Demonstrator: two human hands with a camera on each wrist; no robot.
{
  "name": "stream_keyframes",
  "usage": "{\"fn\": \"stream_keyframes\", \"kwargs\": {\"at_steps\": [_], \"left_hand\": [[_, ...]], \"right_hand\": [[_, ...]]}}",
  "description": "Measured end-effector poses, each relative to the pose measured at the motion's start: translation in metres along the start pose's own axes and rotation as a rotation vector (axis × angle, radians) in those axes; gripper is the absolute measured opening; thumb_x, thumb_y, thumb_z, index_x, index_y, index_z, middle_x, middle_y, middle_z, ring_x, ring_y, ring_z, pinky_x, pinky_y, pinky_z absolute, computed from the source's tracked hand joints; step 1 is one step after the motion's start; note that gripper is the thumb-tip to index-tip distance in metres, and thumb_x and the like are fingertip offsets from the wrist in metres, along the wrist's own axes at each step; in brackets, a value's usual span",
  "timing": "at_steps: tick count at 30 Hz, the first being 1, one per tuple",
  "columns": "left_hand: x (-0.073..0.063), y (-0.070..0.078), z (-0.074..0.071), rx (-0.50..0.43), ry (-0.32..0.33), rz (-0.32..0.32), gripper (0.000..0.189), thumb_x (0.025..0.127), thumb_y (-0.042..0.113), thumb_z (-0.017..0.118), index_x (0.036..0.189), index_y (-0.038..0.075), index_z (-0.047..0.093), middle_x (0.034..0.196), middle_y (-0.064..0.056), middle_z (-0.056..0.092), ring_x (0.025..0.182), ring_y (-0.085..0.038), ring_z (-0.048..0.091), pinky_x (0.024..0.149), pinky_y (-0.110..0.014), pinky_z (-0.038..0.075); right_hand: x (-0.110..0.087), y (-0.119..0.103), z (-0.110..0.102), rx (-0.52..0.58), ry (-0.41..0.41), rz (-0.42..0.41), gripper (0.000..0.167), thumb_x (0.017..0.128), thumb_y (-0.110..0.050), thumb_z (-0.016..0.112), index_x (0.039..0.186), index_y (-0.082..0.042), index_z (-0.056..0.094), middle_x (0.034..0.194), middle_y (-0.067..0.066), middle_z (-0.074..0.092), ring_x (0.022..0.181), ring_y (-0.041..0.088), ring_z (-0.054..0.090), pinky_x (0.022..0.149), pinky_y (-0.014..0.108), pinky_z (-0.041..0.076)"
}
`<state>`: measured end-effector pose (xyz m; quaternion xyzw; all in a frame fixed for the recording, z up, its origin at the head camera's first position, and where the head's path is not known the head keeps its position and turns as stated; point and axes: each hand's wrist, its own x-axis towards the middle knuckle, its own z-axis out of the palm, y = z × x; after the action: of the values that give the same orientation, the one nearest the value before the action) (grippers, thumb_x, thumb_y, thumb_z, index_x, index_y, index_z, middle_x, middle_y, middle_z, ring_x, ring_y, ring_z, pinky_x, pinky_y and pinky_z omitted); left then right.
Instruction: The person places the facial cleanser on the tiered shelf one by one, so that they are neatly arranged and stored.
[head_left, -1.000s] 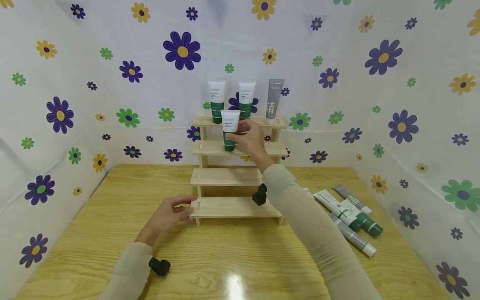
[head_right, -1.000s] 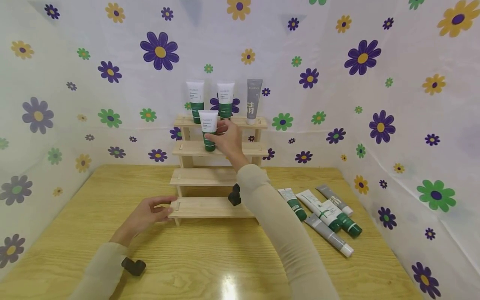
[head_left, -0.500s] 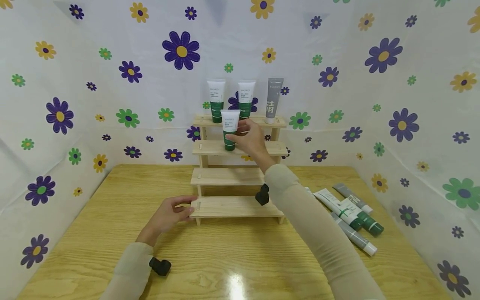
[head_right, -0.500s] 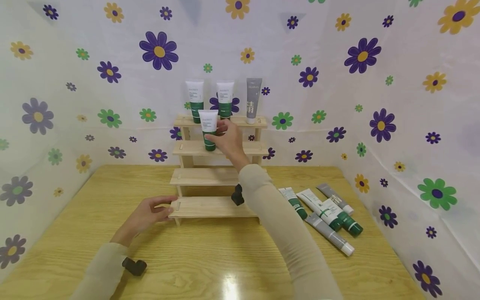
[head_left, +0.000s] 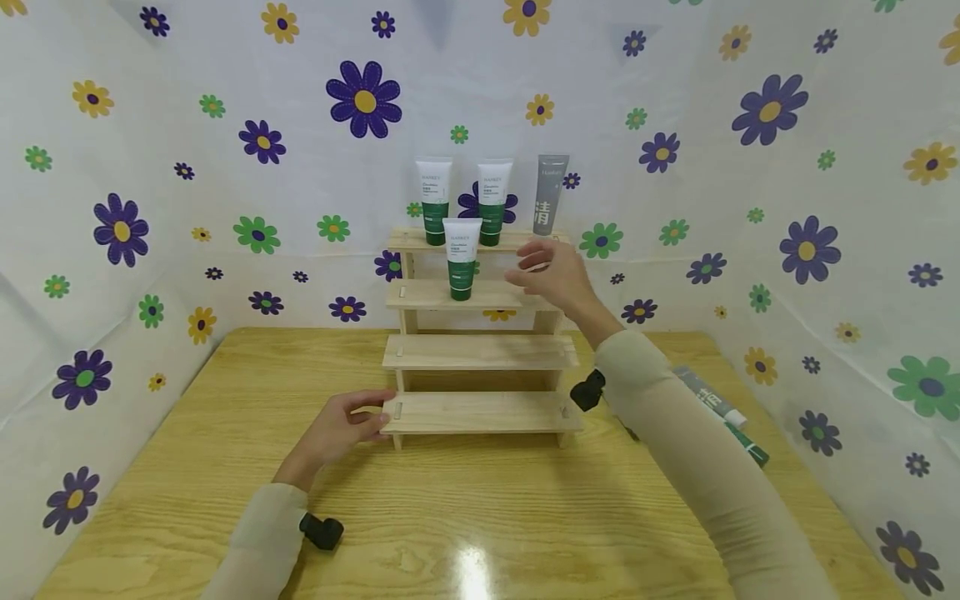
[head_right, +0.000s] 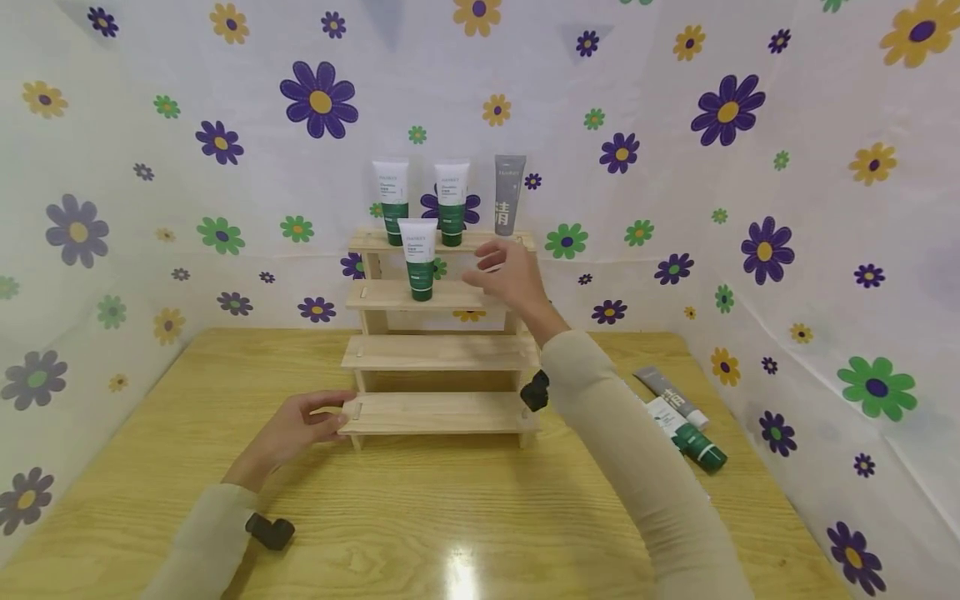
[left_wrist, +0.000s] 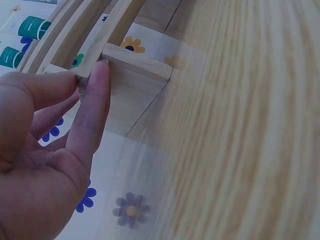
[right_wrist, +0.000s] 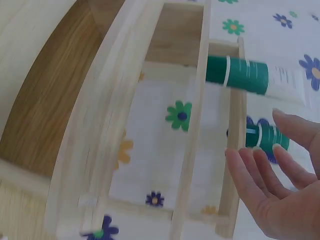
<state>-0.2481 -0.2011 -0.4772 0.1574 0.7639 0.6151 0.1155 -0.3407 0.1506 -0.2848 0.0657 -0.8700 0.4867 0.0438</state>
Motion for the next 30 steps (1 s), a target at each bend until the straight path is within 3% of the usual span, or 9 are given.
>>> {"fn": "stream_keyframes", "kwargs": {"at_steps": [9,14,24,30], "left_hand": [[0.001,0.002,0.001,0.001,0.005,0.013,0.051,0.102,0.009,0.065,0.148,-0.006,0.050,0.146,-0.034,0.050,0.105,-0.011,0.070,0.085,-0.025,0.064],[-0.001,0.001,0.001,0.002,-0.002,0.025,0.052,0.102,0.011,0.066,0.148,-0.007,0.050,0.148,-0.035,0.049,0.103,-0.008,0.070,0.085,-0.025,0.064],[0.000,-0.001,0.000,0.004,0.005,0.004,0.051,0.102,0.012,0.066,0.148,-0.004,0.051,0.150,-0.031,0.049,0.107,-0.014,0.071,0.086,-0.028,0.065],[0.000,-0.002,-0.001,0.003,0.003,0.004,0.051,0.102,0.011,0.066,0.148,-0.004,0.051,0.151,-0.031,0.048,0.109,-0.014,0.071,0.087,-0.028,0.065]], "right_hand": [[-0.010,0.034,-0.054,-0.168,-0.097,0.071,0.048,0.095,-0.022,0.076,0.136,-0.001,0.059,0.132,0.024,0.064,0.107,0.035,0.070,0.086,0.033,0.066],[-0.018,0.056,-0.077,-0.238,-0.165,0.087,0.046,0.096,-0.021,0.075,0.132,0.004,0.059,0.130,0.029,0.064,0.110,0.040,0.069,0.088,0.041,0.065],[-0.031,0.093,-0.101,-0.324,-0.265,0.122,0.043,0.097,-0.018,0.073,0.127,0.008,0.059,0.127,0.034,0.064,0.107,0.040,0.069,0.091,0.049,0.063],[-0.036,0.109,-0.112,-0.363,-0.311,0.141,0.043,0.096,-0.018,0.074,0.126,0.009,0.060,0.130,0.036,0.062,0.102,0.038,0.071,0.086,0.046,0.066]]}}
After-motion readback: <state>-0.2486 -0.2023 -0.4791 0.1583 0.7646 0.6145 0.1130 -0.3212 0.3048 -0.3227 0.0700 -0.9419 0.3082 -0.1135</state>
